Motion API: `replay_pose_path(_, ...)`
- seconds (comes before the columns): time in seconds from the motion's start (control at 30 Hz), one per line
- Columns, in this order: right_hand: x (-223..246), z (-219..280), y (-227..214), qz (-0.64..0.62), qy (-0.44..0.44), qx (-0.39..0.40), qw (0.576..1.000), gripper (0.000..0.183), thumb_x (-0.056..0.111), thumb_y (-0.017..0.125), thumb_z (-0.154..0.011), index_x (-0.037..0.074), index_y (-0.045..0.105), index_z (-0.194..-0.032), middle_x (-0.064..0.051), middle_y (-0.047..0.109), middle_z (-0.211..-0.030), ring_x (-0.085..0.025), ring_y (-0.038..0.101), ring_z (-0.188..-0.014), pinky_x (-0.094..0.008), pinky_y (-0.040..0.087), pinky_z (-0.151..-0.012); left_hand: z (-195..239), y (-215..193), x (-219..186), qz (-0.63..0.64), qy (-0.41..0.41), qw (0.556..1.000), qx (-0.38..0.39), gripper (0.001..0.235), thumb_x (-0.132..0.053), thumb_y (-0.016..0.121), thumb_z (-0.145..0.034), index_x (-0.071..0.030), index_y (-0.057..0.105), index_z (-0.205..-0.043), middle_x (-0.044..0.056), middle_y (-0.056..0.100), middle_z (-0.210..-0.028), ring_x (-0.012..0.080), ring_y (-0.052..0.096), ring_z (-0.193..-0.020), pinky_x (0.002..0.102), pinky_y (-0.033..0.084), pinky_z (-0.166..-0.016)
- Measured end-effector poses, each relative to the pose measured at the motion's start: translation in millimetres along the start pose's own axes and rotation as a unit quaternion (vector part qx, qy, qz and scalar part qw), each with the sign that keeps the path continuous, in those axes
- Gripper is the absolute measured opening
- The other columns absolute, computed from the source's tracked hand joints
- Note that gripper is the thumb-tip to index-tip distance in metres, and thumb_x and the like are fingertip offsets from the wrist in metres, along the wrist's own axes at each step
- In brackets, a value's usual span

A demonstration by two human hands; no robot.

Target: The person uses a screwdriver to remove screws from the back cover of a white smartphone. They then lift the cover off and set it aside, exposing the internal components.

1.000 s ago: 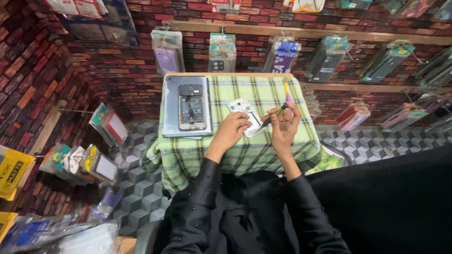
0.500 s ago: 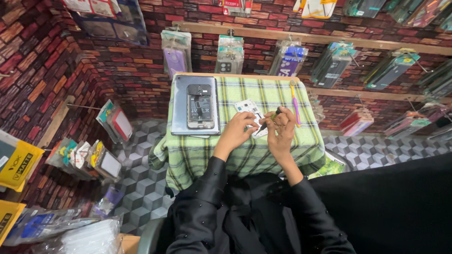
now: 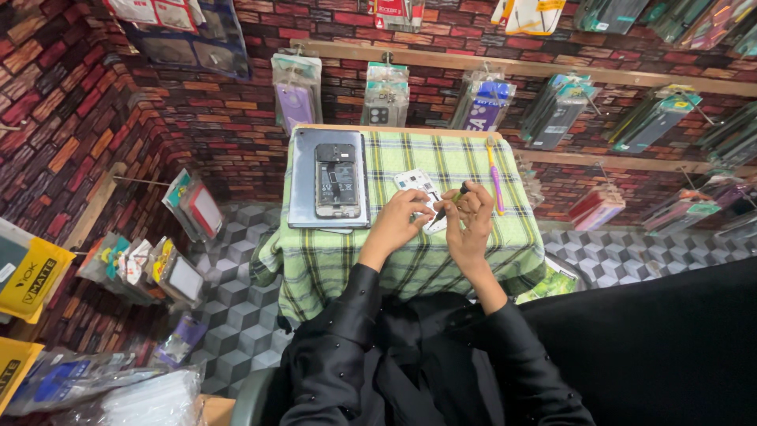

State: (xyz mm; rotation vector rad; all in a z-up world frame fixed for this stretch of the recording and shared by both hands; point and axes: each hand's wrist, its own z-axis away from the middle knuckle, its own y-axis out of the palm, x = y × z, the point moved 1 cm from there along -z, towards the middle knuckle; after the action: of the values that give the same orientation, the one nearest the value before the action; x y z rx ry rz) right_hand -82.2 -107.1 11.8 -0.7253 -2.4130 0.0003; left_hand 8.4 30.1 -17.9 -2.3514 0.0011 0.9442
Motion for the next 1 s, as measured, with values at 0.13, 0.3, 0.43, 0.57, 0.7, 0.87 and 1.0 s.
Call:
replay_pose_path(0.13, 1.1, -1.5, 1.1, 0.002, -0.001, 0.001, 1.000, 0.047, -0.003, 0.059, -0.107, 0.004, 0.034, -0.146, -0.015, 0.066, -0.106, -0.021, 0.074, -0.093, -0.029, 0.061, -0.078, -0.2, 0.0, -1.1, -0.009, -0.003, 1.000, -0.001, 0.015, -0.022, 0.076, -0.086, -0.012, 0.079, -0.096, 0.003, 0.069, -0.119, 0.0285, 0.062, -0.114, 0.041, 0.051, -0.094)
replay_pose_path(0.3, 1.9, -3.1, -0.3, 0.017, -0.010, 0.009, 1.000, 0.047, -0.005, 0.057, -0.106, 0.004, 0.034, -0.146, -0.015, 0.066, -0.105, -0.021, 0.075, -0.093, -0.029, 0.062, -0.077, -0.8, -2.1, -5.1, -0.009, -0.004, 1.000, 0.000, 0.015, -0.022, 0.075, -0.086, -0.012, 0.079, -0.096, 0.003, 0.069, -0.119, 0.0287, 0.061, -0.113, 0.041, 0.051, -0.093)
replay_pose_path(0.43, 2.4, -5.1, -0.6, 0.014, -0.025, 0.021, 0.999, 0.048, -0.006, 0.057, -0.106, 0.004, 0.034, -0.147, -0.016, 0.066, -0.106, -0.021, 0.074, -0.094, -0.030, 0.061, -0.079, 0.3, -4.5, -7.7, 0.001, -0.020, 1.000, 0.006, 0.017, -0.023, 0.075, -0.087, -0.011, 0.078, -0.097, 0.003, 0.069, -0.119, 0.0287, 0.061, -0.113, 0.041, 0.051, -0.092)
replay_pose_path(0.57, 1.7, -5.3, -0.7, 0.006, -0.023, 0.022, 0.999, 0.048, -0.007, 0.056, -0.107, 0.005, 0.034, -0.147, -0.016, 0.066, -0.107, -0.021, 0.073, -0.095, -0.030, 0.061, -0.080, -0.4, -4.1, -7.0, 0.000, -0.002, 1.000, -0.001, 0.016, -0.024, 0.075, -0.087, -0.011, 0.078, -0.097, 0.004, 0.069, -0.117, 0.0292, 0.061, -0.113, 0.041, 0.051, -0.093)
replay_pose_path(0.7, 0.9, -4.3, -1.2, 0.007, -0.012, 0.013, 1.000, 0.048, -0.007, 0.057, -0.106, 0.005, 0.034, -0.146, -0.016, 0.066, -0.105, -0.020, 0.073, -0.093, -0.029, 0.061, -0.079, -0.6, -2.3, -4.6, 0.003, -0.010, 1.000, -0.002, 0.017, -0.024, 0.074, -0.088, -0.011, 0.078, -0.096, 0.004, 0.069, -0.117, 0.0289, 0.062, -0.113, 0.041, 0.051, -0.093)
replay_pose_path(0.87, -0.6, -1.9, -0.4, -0.001, -0.018, 0.009, 1.000, 0.048, -0.008, 0.057, -0.106, 0.005, 0.034, -0.145, -0.015, 0.066, -0.105, -0.020, 0.073, -0.094, -0.029, 0.061, -0.079, -0.8, -0.7, -2.3, 0.002, -0.015, 1.000, -0.001, 0.017, -0.023, 0.074, -0.087, -0.010, 0.077, -0.097, 0.004, 0.069, -0.119, 0.0290, 0.062, -0.112, 0.040, 0.051, -0.093)
replay_pose_path(1.0, -2.1, 0.9, -0.1, 0.006, -0.007, 0.000, 1.000, 0.048, -0.009, 0.056, -0.105, 0.004, 0.034, -0.146, -0.015, 0.065, -0.104, -0.020, 0.074, -0.094, -0.029, 0.062, -0.079, -0.1, 0.0, -1.3, 0.007, -0.011, 1.000, -0.006, 0.016, -0.021, 0.074, -0.086, -0.010, 0.078, -0.096, 0.004, 0.069, -0.119, 0.0292, 0.062, -0.113, 0.040, 0.051, -0.094)
